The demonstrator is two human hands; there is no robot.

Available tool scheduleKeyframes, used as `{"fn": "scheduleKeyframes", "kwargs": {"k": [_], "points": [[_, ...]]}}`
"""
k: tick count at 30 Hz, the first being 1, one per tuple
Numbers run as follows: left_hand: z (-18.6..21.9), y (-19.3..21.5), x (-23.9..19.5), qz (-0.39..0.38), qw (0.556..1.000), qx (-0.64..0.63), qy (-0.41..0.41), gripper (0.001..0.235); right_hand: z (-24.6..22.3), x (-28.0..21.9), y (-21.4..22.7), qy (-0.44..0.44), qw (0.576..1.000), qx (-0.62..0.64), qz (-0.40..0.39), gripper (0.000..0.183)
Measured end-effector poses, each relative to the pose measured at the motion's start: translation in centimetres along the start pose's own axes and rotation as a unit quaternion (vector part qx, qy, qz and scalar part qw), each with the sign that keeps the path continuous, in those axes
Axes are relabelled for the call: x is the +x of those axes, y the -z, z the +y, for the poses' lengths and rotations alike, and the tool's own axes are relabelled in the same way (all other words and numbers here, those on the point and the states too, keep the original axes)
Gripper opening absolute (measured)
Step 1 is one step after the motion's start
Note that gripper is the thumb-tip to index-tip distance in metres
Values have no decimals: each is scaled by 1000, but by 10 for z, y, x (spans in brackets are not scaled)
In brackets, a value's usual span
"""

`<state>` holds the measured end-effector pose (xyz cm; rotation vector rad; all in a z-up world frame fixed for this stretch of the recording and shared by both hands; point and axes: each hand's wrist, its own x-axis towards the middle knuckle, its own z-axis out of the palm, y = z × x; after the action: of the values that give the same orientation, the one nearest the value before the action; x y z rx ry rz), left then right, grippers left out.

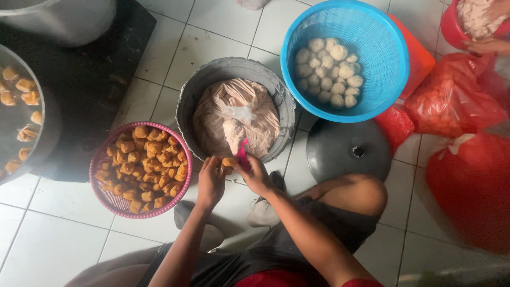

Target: The person scoops a paste from a bowl using a pink spatula and fills small fried balls held in the left hand. The filled balls are placed into a pink basket. A pot of boiling water and a blue colander with uncooked balls are visible nearby.

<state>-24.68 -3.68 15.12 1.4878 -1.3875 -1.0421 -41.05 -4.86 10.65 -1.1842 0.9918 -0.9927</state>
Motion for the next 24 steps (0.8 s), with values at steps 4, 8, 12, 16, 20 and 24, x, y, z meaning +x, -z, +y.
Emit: {"fn": "scheduleKeyframes", "kwargs": {"k": [4,8,12,16,20,24], "points": [[14,7,-2,-32,999,32,24,22,-12,-1,3,-52,998,18,11,18],[10,4,1,-62,994,12,93,28,-23,-6,-2,-86,995,46,24,18],[-6,-7,0,-66,979,-156,111,20,-31,-6,3,-126,987,76,61,16],[-20,-23,6,-38,894,-408,179,20,-29,0,8,-94,990,60,87,16],[-17,-28,22,75,900,-370,216,20,-34,-6,19,-95,992,6,77,31],[1,-11,33,134,945,-249,166,24,-40,-17,21,-134,990,26,38,55]]}}
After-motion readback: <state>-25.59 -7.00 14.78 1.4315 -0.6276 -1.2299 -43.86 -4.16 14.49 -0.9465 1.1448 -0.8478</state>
